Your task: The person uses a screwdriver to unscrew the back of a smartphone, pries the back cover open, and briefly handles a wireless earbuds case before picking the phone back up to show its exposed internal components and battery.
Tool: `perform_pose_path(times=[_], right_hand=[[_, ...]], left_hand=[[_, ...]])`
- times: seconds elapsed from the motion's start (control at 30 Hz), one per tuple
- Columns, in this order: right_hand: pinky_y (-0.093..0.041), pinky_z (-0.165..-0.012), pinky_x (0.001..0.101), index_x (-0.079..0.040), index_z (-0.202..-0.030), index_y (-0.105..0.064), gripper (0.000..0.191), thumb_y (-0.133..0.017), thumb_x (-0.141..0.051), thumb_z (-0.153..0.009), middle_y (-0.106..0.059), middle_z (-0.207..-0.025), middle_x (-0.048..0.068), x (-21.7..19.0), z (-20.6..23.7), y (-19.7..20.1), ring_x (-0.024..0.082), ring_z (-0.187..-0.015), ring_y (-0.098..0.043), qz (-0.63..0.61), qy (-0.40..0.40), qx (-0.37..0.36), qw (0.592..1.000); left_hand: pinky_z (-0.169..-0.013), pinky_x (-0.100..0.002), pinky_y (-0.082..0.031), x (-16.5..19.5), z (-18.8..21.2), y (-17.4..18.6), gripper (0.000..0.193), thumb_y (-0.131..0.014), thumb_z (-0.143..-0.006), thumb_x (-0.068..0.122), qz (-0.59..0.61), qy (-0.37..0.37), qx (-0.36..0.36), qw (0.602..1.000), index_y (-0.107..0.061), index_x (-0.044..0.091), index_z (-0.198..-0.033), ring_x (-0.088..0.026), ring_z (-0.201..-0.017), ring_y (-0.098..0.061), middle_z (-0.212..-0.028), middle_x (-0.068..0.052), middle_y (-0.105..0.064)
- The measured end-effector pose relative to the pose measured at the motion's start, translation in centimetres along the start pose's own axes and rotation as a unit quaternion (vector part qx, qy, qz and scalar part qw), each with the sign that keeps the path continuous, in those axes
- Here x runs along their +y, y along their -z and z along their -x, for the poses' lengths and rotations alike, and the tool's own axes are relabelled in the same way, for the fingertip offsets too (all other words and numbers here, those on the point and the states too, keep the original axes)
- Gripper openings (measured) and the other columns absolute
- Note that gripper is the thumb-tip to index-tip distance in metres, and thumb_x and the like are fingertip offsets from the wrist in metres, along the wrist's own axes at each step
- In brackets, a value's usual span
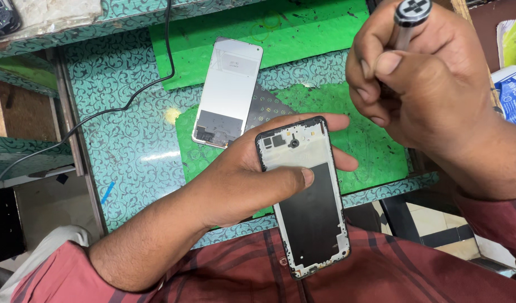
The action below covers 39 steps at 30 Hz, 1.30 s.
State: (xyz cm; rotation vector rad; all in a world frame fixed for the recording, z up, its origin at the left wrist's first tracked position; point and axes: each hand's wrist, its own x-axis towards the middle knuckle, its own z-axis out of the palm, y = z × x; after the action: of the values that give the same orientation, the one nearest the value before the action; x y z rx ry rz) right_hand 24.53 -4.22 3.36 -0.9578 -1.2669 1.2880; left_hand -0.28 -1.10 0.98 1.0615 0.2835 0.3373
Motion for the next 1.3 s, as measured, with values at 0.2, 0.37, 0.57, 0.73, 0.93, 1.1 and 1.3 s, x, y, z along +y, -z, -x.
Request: perform_pose_path(times=[0.2, 0.37, 0.57, 0.73, 0.93, 1.1, 1.3], right_hand=[[-0.037, -0.044, 0.0292, 0.001, -0.094, -0.056, 0.023, -0.055, -0.020, -0.104, -0.054, -0.070, 0.013, -0.7, 0.4, -0.8, 0.015, -0.042, -0.046, 0.073, -0.026, 0.075, 0.994], [-0.041, -0.046, 0.0279, 0.001, -0.096, -0.065, 0.030, -0.045, -0.019, -0.103, -0.064, -0.079, 0.013, -1.2, -0.2, -1.2, 0.017, -0.045, -0.052, 0.028, -0.017, 0.076, 0.997], [-0.047, -0.056, 0.0283, -0.006, -0.111, -0.064, 0.020, -0.046, -0.005, -0.102, -0.068, -0.111, 0.008, -1.2, -0.7, -1.9, 0.017, -0.063, -0.059, 0.055, 0.026, 0.049, 0.997], [-0.047, -0.050, 0.0267, -0.006, -0.110, -0.074, 0.025, -0.078, -0.009, -0.086, -0.069, -0.096, 0.009, -1.6, -0.8, -2.4, 0.012, -0.059, -0.061, 0.454, 0.162, -0.130, 0.867], [-0.053, -0.056, 0.0299, -0.012, -0.097, -0.075, 0.015, -0.083, -0.017, -0.084, -0.071, -0.089, 0.001, -0.5, -1.1, -2.7, 0.017, -0.069, -0.069, 0.475, 0.225, -0.203, 0.826], [-0.054, -0.059, 0.0327, -0.012, -0.092, -0.072, 0.015, -0.081, -0.019, -0.083, -0.071, -0.088, 0.000, -0.6, -0.7, -2.2, 0.019, -0.073, -0.070, 0.495, 0.260, -0.204, 0.804], [-0.053, -0.057, 0.0313, -0.008, -0.089, -0.071, 0.011, -0.080, -0.011, -0.084, -0.071, -0.080, 0.006, -1.6, -0.6, -2.1, 0.018, -0.069, -0.070, 0.496, 0.235, -0.122, 0.827]], left_hand=[[-0.104, -0.030, -0.054, 0.1, -0.2, 0.0, 0.063, -0.049, -0.096, -0.004, 0.035, 0.006, -0.001, 0.999, -0.040, 0.004, -0.158, -0.013, -0.119, -0.063, -0.135, -0.016, -0.068], [-0.107, -0.032, -0.052, 0.0, -0.5, 0.1, 0.057, -0.047, -0.103, 0.000, 0.019, 0.003, 0.005, 1.000, -0.039, 0.002, -0.159, -0.014, -0.121, -0.062, -0.141, -0.019, -0.066], [-0.103, -0.033, -0.053, -0.4, -0.6, 0.3, 0.059, -0.046, -0.101, 0.001, 0.040, 0.034, 0.002, 0.999, -0.035, 0.003, -0.159, -0.015, -0.119, -0.063, -0.134, -0.019, -0.068], [-0.108, -0.032, -0.050, -1.2, -0.5, 0.3, 0.057, -0.050, -0.097, 0.001, -0.013, 0.035, -0.039, 0.999, -0.038, 0.001, -0.153, -0.015, -0.120, -0.064, -0.126, -0.017, -0.072], [-0.101, -0.033, -0.052, -1.4, -0.3, 0.2, 0.044, -0.048, -0.091, 0.005, -0.017, 0.115, -0.056, 0.992, -0.052, -0.003, -0.134, -0.016, -0.111, -0.066, -0.116, -0.015, -0.076], [-0.097, -0.034, -0.052, -1.2, -0.2, 0.2, 0.040, -0.048, -0.092, 0.007, 0.030, 0.155, -0.078, 0.984, -0.051, -0.001, -0.132, -0.017, -0.108, -0.065, -0.117, -0.019, -0.075], [-0.097, -0.031, -0.053, -1.0, 0.2, 0.9, 0.055, -0.043, -0.110, 0.039, 0.096, 0.088, -0.087, 0.988, -0.045, -0.002, -0.147, -0.018, -0.117, -0.065, -0.133, -0.023, -0.069]])
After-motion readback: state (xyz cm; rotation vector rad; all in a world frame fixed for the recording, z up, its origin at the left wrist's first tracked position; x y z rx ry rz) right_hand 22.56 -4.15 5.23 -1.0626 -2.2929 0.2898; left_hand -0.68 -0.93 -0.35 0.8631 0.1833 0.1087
